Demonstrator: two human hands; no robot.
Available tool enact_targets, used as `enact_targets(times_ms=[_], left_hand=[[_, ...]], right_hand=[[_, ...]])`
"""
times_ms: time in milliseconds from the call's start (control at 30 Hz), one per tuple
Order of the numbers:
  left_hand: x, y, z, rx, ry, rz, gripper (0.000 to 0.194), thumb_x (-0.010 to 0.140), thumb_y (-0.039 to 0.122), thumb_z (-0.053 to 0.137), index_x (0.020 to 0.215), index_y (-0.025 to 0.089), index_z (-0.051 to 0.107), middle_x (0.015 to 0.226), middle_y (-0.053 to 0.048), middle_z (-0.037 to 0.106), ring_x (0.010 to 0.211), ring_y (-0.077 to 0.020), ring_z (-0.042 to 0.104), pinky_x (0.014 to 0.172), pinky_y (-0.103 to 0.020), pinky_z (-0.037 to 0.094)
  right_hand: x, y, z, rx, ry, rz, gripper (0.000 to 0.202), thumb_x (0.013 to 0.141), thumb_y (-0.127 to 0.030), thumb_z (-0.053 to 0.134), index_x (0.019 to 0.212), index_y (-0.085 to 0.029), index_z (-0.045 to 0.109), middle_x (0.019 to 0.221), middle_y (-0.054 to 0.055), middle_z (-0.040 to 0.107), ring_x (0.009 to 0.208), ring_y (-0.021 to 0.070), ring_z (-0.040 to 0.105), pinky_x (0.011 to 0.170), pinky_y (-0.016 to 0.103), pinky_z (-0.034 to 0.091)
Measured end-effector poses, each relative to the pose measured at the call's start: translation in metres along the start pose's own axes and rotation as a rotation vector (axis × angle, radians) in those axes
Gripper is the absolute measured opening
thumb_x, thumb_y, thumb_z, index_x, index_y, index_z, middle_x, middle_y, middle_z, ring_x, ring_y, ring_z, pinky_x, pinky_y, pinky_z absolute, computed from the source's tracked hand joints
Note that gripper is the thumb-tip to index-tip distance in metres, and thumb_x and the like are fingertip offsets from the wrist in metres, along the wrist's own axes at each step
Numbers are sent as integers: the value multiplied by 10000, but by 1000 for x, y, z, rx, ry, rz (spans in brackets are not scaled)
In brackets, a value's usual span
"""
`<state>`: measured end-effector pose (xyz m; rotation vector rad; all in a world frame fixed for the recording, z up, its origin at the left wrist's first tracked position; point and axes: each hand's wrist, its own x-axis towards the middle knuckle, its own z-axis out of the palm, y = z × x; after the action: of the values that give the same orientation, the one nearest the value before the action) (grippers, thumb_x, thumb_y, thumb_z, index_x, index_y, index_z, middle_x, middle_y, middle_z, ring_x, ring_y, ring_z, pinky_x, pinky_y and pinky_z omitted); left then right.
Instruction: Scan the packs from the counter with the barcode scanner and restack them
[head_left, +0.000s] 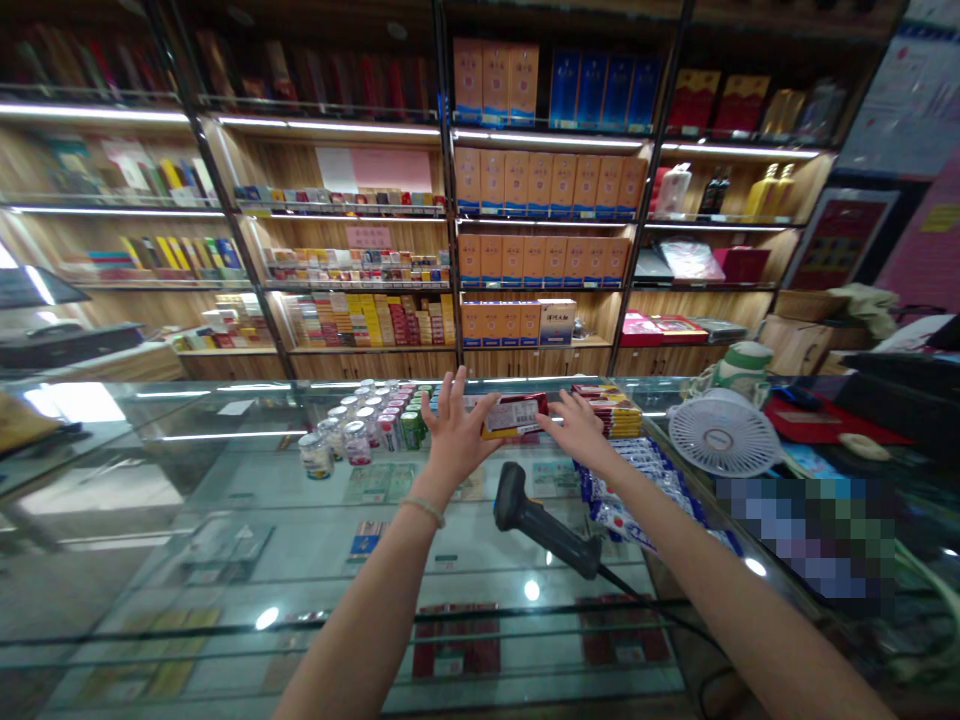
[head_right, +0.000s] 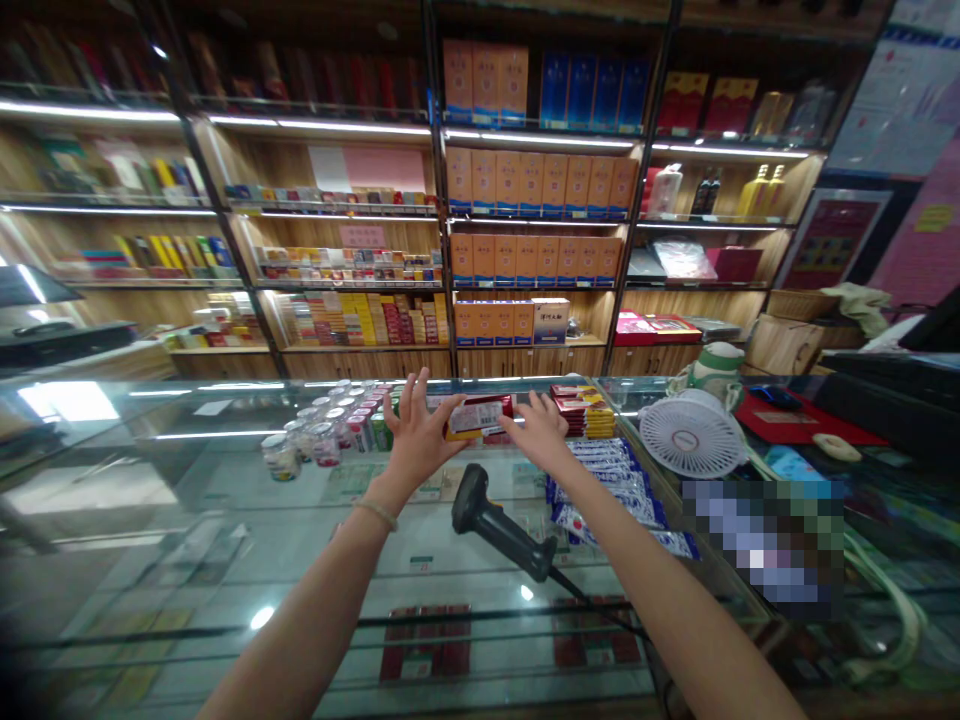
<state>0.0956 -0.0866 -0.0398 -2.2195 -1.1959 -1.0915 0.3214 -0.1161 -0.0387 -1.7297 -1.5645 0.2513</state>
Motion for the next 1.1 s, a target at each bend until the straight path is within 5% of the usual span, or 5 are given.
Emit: enact_targets(times_ms=[133, 467, 733, 933, 1100], left_hand=[[-2, -2, 3, -14, -15, -26, 652, 708, 518, 852, 1300, 319, 664, 1705, -179, 182, 1560, -429, 173, 1204, -689, 13], [-5, -4, 7, -28, -21, -25, 681, 696, 488, 864, 1323, 334, 647, 1705, -168, 191, 1557, -417, 191, 1206, -678, 26], [-5, -4, 7, -9, -26, -25, 724, 678, 478, 878, 1348, 357, 631, 1699, -154, 224, 1553, -409, 210, 1210, -664, 25], [-6, -6, 7, -15, -25, -22, 764, 640, 449, 910, 1344, 355, 629, 1702, -161, 207, 1551, -412, 212, 1211, -669, 24], [-6, -8, 7, -13, -15, -38, 729, 654, 430, 906, 1327, 339, 642, 1690, -171, 235, 1545, -417, 227, 1208, -675, 49]], right_hand=[[-32, -12, -9, -138, 103, -106, 659, 872, -598, 629, 1428, -250, 565, 1689, 124, 268, 1574, 378, 136, 1223, 647, 136], [-145, -27, 17, -335, 85, -262, 734, 806, -598, 723, 1414, -218, 570, 1716, 148, 137, 1587, 400, 47, 1234, 672, 77], [-153, -27, 36, -392, 75, -240, 540, 816, -381, 749, 1292, -154, 634, 1694, 200, 145, 1585, 410, 53, 1230, 697, 60], [-153, -29, 36, -376, 91, -271, 345, 800, -309, 727, 1130, -215, 700, 1692, 132, 213, 1578, 387, 144, 1242, 680, 79], [-156, -29, 26, -346, 108, -325, 321, 805, -309, 655, 1107, -219, 716, 1623, 106, 407, 1499, 394, 351, 1203, 621, 270]])
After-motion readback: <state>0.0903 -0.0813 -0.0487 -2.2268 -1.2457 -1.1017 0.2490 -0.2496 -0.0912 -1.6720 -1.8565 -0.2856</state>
